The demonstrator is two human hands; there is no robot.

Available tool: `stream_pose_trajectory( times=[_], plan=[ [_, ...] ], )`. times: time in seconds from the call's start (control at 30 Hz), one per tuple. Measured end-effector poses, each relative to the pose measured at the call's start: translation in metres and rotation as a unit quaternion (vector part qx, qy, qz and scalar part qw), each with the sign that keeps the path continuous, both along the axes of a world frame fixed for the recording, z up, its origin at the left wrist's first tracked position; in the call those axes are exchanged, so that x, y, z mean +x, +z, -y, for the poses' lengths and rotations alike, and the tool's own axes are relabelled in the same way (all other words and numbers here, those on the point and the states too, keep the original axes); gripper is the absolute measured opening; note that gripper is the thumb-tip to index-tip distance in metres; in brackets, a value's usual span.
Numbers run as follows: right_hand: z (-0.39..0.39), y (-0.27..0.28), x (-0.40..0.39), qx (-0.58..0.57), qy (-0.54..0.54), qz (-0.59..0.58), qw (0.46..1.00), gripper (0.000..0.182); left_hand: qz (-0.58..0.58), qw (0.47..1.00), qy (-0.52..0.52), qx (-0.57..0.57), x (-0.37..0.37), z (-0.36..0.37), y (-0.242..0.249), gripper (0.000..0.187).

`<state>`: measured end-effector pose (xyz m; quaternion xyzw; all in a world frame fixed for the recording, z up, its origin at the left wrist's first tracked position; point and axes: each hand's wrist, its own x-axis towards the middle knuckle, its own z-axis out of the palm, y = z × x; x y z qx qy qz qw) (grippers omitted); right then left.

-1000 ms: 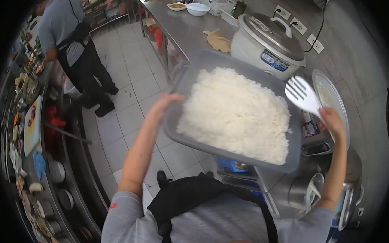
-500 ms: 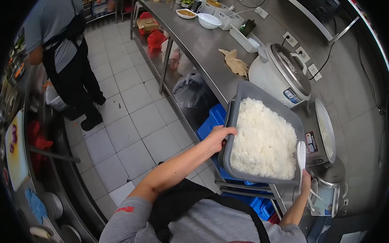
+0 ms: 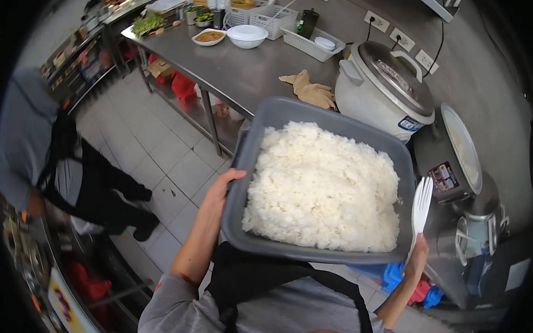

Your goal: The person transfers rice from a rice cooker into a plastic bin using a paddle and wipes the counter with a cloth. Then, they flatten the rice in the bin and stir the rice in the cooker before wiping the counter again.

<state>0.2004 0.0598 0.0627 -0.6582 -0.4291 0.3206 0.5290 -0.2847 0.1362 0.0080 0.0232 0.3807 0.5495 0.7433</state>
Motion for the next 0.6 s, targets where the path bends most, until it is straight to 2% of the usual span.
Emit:
stream_pose_trajectory(
  times=[0.03, 0.13, 0.27, 0.33, 0.47, 0.6],
  plan=[
    [-0.001, -0.014, -0.007, 0.02, 0.0, -0.019, 1.0, 0.03, 0.001, 1.0, 0.001, 0.004, -0.021, -0.004, -0.002, 0.032],
    [-0.009, -0.007, -0.069, 0.022, 0.01, 0.002, 1.0, 0.029, -0.002, 1.0, 0.003, 0.011, -0.077, -0.018, -0.004, 0.036],
    [-0.025, -0.02, -0.131, 0.039, 0.001, -0.085, 0.996, 0.028, -0.033, 0.999, 0.011, 0.009, -0.147, -0.048, 0.006, 0.039],
    [-0.035, -0.017, -0.166, 0.031, -0.03, -0.082, 0.996, 0.029, -0.017, 1.0, -0.007, 0.015, -0.177, -0.061, 0.002, 0.039],
    [-0.071, -0.016, -0.228, 0.028, -0.032, -0.07, 0.997, 0.031, -0.024, 0.999, 0.025, 0.0, -0.23, -0.08, 0.011, 0.04],
    [-0.117, -0.019, -0.269, 0.027, -0.004, -0.087, 0.996, 0.033, -0.027, 0.998, 0.048, 0.023, -0.279, -0.099, -0.012, 0.042]
  ],
)
